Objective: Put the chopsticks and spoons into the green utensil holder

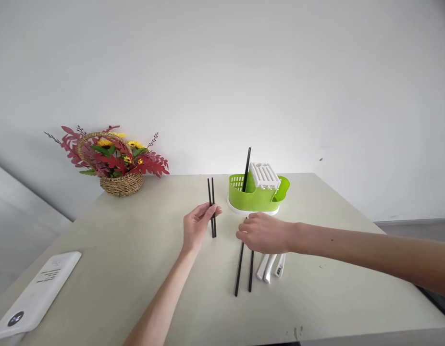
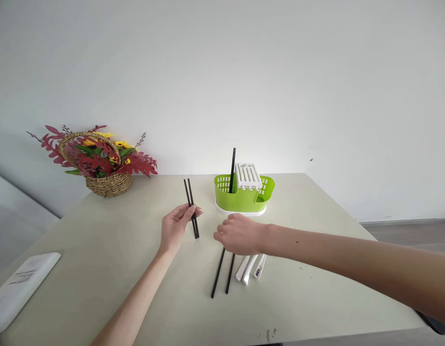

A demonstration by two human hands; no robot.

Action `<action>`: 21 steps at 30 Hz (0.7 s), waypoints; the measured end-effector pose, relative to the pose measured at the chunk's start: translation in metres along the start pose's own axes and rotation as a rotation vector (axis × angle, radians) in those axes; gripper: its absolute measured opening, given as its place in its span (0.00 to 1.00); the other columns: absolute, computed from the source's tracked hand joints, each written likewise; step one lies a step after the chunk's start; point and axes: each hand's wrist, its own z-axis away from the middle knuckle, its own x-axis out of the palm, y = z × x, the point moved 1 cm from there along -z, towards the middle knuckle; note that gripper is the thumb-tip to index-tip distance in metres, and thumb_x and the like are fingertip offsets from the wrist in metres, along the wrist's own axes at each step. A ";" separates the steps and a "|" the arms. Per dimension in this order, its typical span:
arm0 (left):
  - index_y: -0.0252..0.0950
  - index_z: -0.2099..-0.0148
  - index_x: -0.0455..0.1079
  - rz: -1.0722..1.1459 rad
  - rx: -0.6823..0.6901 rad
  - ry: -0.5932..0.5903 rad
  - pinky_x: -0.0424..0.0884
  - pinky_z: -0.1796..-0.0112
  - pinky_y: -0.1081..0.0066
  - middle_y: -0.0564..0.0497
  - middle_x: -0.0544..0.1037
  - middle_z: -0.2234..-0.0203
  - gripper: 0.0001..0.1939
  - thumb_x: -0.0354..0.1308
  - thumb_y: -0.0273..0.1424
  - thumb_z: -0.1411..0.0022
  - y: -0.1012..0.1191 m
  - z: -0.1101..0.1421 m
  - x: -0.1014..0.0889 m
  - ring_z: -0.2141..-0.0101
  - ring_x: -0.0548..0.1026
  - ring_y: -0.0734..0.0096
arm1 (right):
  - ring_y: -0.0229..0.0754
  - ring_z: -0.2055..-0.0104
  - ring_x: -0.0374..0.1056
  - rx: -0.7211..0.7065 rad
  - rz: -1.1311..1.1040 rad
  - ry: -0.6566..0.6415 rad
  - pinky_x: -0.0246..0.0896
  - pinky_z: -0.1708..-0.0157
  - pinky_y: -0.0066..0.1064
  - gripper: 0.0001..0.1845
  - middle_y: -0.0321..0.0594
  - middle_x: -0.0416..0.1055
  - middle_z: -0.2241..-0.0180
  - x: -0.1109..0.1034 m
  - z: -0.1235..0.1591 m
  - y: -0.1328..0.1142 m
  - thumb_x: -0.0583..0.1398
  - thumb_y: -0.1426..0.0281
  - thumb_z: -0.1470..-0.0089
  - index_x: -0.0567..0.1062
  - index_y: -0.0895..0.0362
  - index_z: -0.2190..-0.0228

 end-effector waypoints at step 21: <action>0.31 0.60 0.84 0.050 -0.129 -0.390 0.78 0.50 0.55 0.42 0.86 0.63 0.17 0.72 0.41 0.43 -0.004 0.014 0.012 0.61 0.85 0.53 | 0.40 0.63 0.73 0.237 -0.839 0.578 0.64 0.63 0.32 0.19 0.40 0.78 0.64 -0.040 -0.005 0.021 0.53 0.60 0.29 0.78 0.55 0.66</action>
